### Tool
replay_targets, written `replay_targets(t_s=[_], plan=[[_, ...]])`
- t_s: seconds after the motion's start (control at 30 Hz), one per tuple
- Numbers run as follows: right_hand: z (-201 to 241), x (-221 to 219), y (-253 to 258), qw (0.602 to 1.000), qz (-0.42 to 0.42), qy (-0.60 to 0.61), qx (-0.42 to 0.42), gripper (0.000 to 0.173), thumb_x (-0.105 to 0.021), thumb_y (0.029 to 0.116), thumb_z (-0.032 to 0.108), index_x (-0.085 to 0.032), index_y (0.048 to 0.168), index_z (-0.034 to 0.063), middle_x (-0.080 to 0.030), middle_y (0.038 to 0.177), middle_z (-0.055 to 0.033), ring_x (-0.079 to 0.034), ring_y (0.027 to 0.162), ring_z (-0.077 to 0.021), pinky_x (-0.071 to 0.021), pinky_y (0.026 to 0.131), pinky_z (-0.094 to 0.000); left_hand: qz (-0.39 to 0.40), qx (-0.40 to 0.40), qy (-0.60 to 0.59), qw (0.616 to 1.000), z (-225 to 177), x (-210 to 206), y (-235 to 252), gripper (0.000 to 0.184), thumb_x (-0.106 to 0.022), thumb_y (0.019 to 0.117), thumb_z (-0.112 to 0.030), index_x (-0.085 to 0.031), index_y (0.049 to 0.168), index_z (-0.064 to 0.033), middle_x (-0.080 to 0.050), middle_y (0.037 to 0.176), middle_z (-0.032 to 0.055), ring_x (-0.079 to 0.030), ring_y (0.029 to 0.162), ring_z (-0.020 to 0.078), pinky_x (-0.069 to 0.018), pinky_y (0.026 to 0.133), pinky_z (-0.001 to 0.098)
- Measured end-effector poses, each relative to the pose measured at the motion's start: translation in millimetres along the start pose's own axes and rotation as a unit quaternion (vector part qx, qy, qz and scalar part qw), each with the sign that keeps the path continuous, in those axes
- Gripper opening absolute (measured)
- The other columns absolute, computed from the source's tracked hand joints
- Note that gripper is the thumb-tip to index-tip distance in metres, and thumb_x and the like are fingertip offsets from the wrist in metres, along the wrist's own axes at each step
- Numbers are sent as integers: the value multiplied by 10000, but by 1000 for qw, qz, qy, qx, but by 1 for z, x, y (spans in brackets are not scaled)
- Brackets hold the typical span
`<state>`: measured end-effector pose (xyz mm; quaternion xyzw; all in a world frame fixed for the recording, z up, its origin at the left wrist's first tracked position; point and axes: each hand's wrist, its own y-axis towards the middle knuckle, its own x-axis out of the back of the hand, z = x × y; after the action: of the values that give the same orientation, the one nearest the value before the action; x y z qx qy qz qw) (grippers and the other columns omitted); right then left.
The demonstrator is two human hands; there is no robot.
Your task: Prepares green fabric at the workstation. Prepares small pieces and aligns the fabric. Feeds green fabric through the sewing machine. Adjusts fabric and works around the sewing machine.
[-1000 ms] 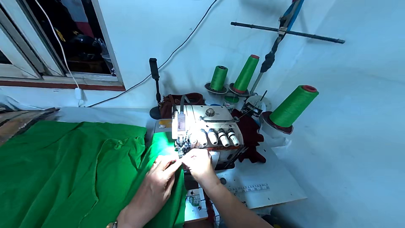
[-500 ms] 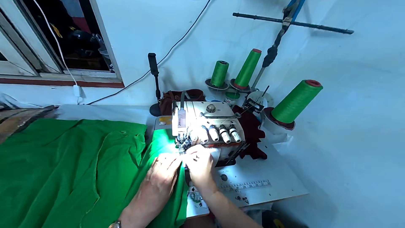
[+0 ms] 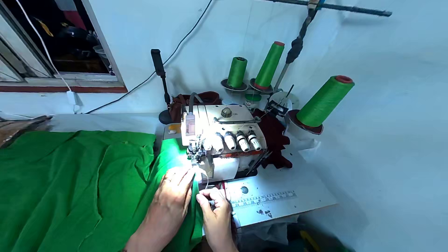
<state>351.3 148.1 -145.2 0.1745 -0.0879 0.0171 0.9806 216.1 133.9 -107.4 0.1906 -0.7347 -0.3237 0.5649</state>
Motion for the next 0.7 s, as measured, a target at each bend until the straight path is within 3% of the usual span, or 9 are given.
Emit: replay_targets(t_s=[0.13, 0.2, 0.27, 0.33, 0.37, 0.47, 0.53, 0.7], plan=[[5, 3, -2, 999, -1, -32, 3, 197, -628, 949, 250, -777, 960, 124, -723, 932, 41, -650, 965, -118, -458, 959, -449, -11, 21, -24, 999, -1, 0, 0, 387, -443, 994, -197, -752, 1182, -60, -716, 1233, 93, -660, 1159, 284, -520, 989, 402], [9, 2, 3, 997, -41, -69, 22, 180, -640, 939, 246, -769, 979, 127, -718, 955, 34, -659, 956, -120, -459, 944, -481, -20, 31, -47, 998, 1, 1, 3, 365, -460, 1000, -211, -772, 1133, -74, -730, 1182, 75, -668, 1114, 255, -532, 945, 379], [11, 2, 14, 985, -89, -124, 76, 171, -654, 908, 200, -740, 1017, 101, -693, 1005, -17, -642, 949, -165, -468, 869, -462, -26, 31, -56, 998, 3, 3, 6, 343, -484, 993, -212, -786, 1095, -82, -742, 1138, 66, -687, 1057, 235, -546, 908, 373], [10, 4, 28, 976, -79, -155, 130, 199, -675, 908, 170, -741, 1068, 71, -703, 1060, -56, -655, 1015, -210, -519, 912, -434, -28, 25, -54, 998, 6, 5, 9, 322, -501, 988, -213, -793, 1062, -97, -750, 1083, 48, -696, 1008, 209, -555, 872, 359], [8, 5, 35, 973, -60, -162, 154, 198, -675, 912, 157, -754, 1071, 70, -723, 1052, -53, -674, 1028, -211, -532, 943, -429, -30, 20, -53, 998, 8, 5, 11, 312, -511, 986, -212, -797, 1040, -99, -753, 1043, 44, -698, 981, 204, -557, 853, 357], [7, 8, 50, 963, -18, -172, 206, 152, -647, 919, 114, -787, 977, 102, -743, 906, 2, -694, 910, -143, -534, 873, -355, -18, 14, -53, 998, 13, 6, 18, 278, -545, 957, -218, -802, 981, -117, -743, 990, 29, -692, 939, 202, -562, 817, 357], [10, 11, 57, 953, -7, -182, 243, 138, -652, 913, 82, -783, 955, 93, -739, 874, -7, -706, 882, -141, -565, 853, -321, -4, 22, -61, 998, 17, 8, 24, 237, -584, 941, -250, -792, 945, -137, -723, 954, 5, -672, 900, 176, -550, 774, 345], [2, 23, 82, 883, 39, -237, 404, 169, -634, 926, 80, -792, 980, 104, -692, 838, -39, -665, 869, -193, -529, 833, -350, 8, 49, -90, 995, 24, 8, 34, 177, -615, 908, -296, -748, 886, -182, -670, 881, -80, -648, 830, 44, -546, 730, 248]])
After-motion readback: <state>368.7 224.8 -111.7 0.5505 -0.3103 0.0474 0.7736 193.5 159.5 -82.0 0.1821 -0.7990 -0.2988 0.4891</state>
